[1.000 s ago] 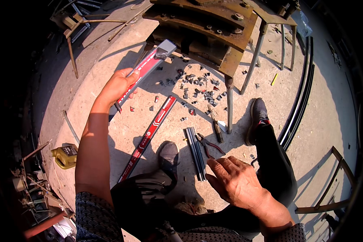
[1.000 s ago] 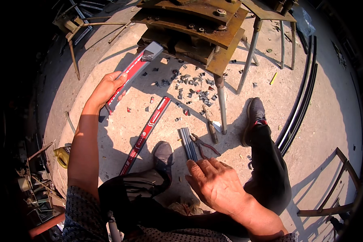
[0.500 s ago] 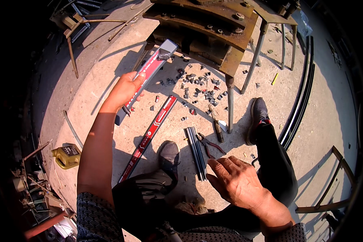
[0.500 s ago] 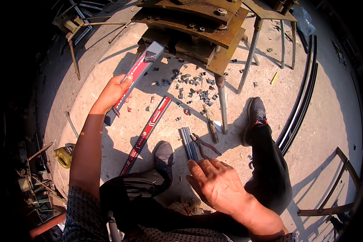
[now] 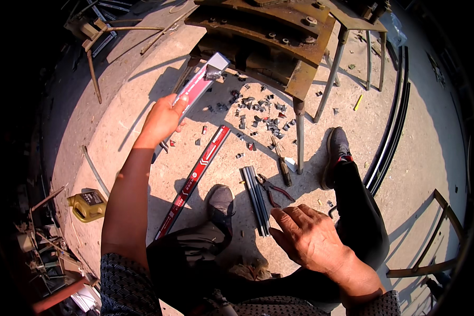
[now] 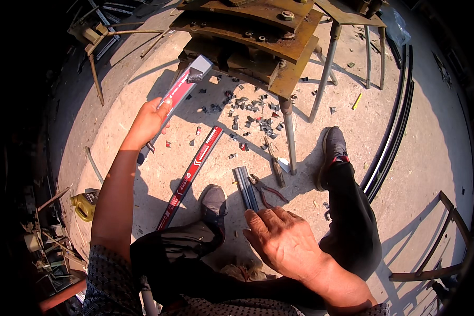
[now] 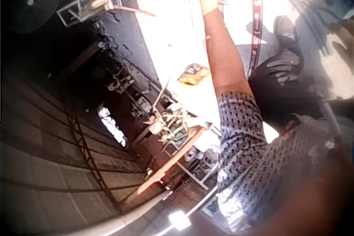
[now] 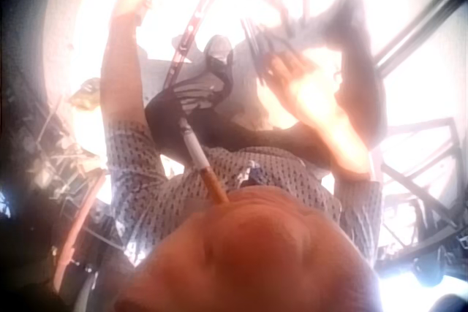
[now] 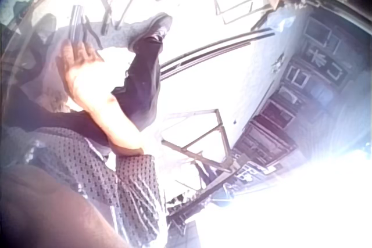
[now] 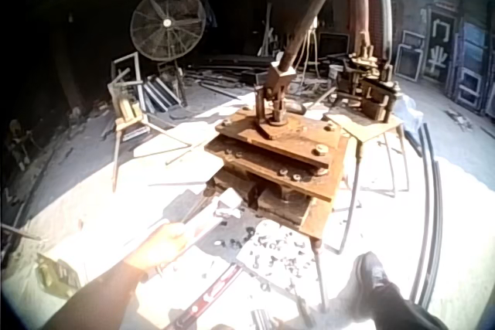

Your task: The person assembles a window frame by hand, fitting red protective strips and metal components into the frame slots. They repeatedly align and press parts into place, then move to a different area to handle additional frame pieces and small hardware.

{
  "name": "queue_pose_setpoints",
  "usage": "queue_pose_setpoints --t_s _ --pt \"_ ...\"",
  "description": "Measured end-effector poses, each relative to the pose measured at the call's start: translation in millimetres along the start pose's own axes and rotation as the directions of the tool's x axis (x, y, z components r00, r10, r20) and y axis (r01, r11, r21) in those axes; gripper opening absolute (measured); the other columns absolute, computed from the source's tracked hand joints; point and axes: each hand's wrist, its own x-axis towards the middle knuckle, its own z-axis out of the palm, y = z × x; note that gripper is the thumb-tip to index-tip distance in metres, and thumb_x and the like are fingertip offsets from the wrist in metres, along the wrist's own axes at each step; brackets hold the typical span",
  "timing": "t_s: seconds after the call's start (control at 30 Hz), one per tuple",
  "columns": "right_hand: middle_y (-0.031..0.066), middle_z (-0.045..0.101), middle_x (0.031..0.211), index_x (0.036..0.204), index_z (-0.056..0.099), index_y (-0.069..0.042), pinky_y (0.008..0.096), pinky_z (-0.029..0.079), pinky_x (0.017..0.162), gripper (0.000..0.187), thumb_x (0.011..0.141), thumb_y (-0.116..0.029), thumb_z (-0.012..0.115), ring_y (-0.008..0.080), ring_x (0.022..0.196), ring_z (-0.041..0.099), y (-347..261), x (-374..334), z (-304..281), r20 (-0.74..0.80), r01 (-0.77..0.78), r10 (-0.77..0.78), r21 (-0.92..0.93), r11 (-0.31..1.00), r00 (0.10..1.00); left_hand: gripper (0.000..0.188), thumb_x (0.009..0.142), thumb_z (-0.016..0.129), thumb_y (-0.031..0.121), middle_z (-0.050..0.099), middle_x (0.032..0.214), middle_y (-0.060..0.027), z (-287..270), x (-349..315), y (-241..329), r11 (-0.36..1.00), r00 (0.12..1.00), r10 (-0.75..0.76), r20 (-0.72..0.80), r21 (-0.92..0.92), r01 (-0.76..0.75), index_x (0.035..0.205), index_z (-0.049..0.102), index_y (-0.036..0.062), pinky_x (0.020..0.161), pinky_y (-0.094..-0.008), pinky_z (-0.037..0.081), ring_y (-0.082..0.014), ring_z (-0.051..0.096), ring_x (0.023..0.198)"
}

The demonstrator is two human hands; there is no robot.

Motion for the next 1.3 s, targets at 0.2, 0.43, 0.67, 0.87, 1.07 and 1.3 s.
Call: queue_pose_setpoints --t_s 0.2,0.43,0.67,0.87,1.07,1.3 --pt "0.0154 0.069 0.099 0.124 0.064 0.001 0.0411 0.059 0.074 0.038 0.095 -0.021 0.075 0.032 0.09 0.071 0 0 0 -0.006 0.0 0.0 0.004 1.0 1.0 0.041 0.112 0.058 0.039 0.068 0.079 -0.0076 1 -2 4 0.998 1.0 0.0 -0.031 0.071 0.002 0.121 0.071 0.001 0.056 -0.0324 0.054 -0.0151 0.067 0.065" --pt "0.0145 0.068 0.098 0.123 0.064 0.001 0.0412 0.059 0.073 0.039 0.094 -0.021 0.076 0.0314 0.09 0.07 0 -1 0 -0.01 0.004 -0.003 0.005 1.0 1.0 0.041 0.112 0.058 0.039 0.069 0.081 -0.0068 0 -1 1 1.0 1.0 0.011 -0.008 0.009 -0.011 0.119 0.07 0.0001 0.055 -0.0318 0.053 -0.0145 0.067 0.066" --pt "0.0141 0.068 0.098 0.123 0.064 0.001 0.0414 0.059 0.073 0.038 0.093 -0.02 0.076 0.0314 0.09 0.07 1 -2 -1 -0.026 0.002 -0.002 0.012 1.0 1.0 0.042 0.113 0.057 0.041 0.064 0.075 -0.0037 -1 -7 9 0.987 0.996 -0.036 0.086 -0.152 0.049 0.115 0.069 0.0 0.053 -0.0288 0.049 -0.0106 0.06 0.062" --pt "0.0141 0.068 0.098 0.122 0.064 0.001 0.0415 0.059 0.073 0.038 0.093 -0.02 0.077 0.0312 0.089 0.07 1 -2 0 -0.038 0.011 -0.011 0.016 1.0 0.999 0.041 0.113 0.057 0.041 0.062 0.074 -0.0026 -1 -7 8 0.969 0.988 -0.07 0.139 -0.226 0.101 0.116 0.067 0.0012 0.053 -0.0266 0.048 -0.0087 0.058 0.061" --pt "0.0138 0.068 0.098 0.123 0.064 0.001 0.041 0.059 0.072 0.039 0.093 -0.02 0.077 0.0308 0.088 0.07 0 -2 -1 -0.027 0.007 -0.007 0.012 1.0 1.0 0.042 0.113 0.057 0.041 0.063 0.079 -0.0033 2 -7 6 0.959 0.989 -0.045 0.138 -0.27 0.081 0.116 0.067 0.0004 0.053 -0.0272 0.049 -0.0092 0.059 0.062" --pt "0.0131 0.068 0.098 0.123 0.063 0.001 0.0405 0.059 0.072 0.038 0.094 -0.021 0.076 0.0302 0.087 0.07 1 -2 -1 -0.027 0.013 -0.013 0.002 1.0 1.0 0.043 0.113 0.058 0.041 0.064 0.081 -0.0042 8 -5 3 0.985 0.999 -0.012 0.052 -0.169 0.021 0.117 0.067 -0.0009 0.054 -0.0287 0.05 -0.0113 0.06 0.063"
